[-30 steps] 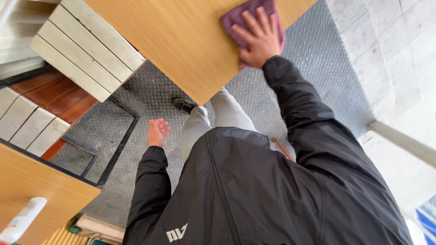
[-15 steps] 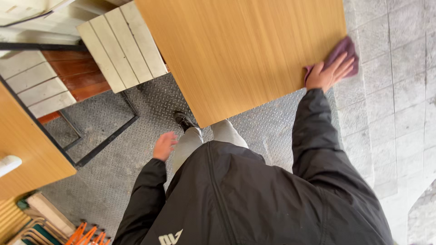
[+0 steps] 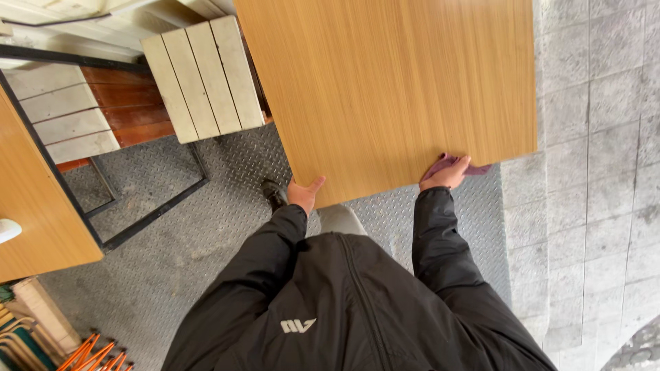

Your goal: The person sprays a wooden table with a cleaning solution, wipes the surface with a purple cloth, moves several wooden stools and a tabletop section, and then sweeps the floor with a broom.

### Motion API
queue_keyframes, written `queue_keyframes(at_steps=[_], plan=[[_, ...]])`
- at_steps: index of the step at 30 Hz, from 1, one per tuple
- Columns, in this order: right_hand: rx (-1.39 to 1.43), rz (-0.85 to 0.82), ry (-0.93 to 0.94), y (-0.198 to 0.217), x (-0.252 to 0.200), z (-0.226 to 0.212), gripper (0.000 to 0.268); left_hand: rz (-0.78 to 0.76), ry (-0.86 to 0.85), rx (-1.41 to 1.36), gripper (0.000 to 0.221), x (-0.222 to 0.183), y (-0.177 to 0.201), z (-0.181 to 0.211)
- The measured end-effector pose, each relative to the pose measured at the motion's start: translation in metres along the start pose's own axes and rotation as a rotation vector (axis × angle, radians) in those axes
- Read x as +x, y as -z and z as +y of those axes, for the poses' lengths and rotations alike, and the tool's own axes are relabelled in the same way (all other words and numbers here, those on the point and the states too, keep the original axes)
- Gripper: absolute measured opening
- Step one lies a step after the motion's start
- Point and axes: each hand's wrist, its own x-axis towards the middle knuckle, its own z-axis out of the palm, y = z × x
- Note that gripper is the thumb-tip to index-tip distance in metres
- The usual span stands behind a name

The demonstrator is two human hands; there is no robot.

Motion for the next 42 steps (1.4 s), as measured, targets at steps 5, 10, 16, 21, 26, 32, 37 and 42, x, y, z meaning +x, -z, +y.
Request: queue_keyframes(at_steps=[5, 10, 16, 21, 26, 32, 37, 42], plan=[[0.006, -0.064, 0.04, -0.02, 0.05, -0.003, 0.033, -0.02, -0.018, 0.004, 0.052, 0.022, -0.038, 0.022], [-0.028, -0.22, 0.178, -0.031, 0.084, -0.01, 0.04, -0.047, -0.048, -0.008, 0.054, 0.029, -0.061, 0.045], [-0.001, -0.17, 0.13, -0.035, 0.07, -0.012, 0.033, -0.094, -0.172, 0.126, 0.055, 0.031, -0.047, 0.043], [-0.271, -0.239, -0.262, -0.028, 0.035, -0.06, 0.035, -0.169, -0.046, 0.443, 0.073, 0.041, 0.005, 0.006], [-0.43, -0.315, 0.019, -0.036, -0.038, -0.105, 0.038, -0.03, 0.031, 0.363, 0.053, 0.014, 0.125, -0.049], [-1.625, -1.207, 0.906, -0.114, -0.068, -0.059, 0.092, 0.19, 0.211, 0.746, 0.062, -0.073, 0.294, -0.098], [-2.236, -1.174, 0.533, -0.166, -0.084, -0.017, 0.117, 0.239, 0.305, 0.641, 0.055, -0.109, 0.347, -0.123], [-1.971, -1.304, 0.622, -0.191, -0.162, 0.0, 0.085, 0.277, 0.138, 0.307, 0.042, -0.07, 0.367, -0.124]])
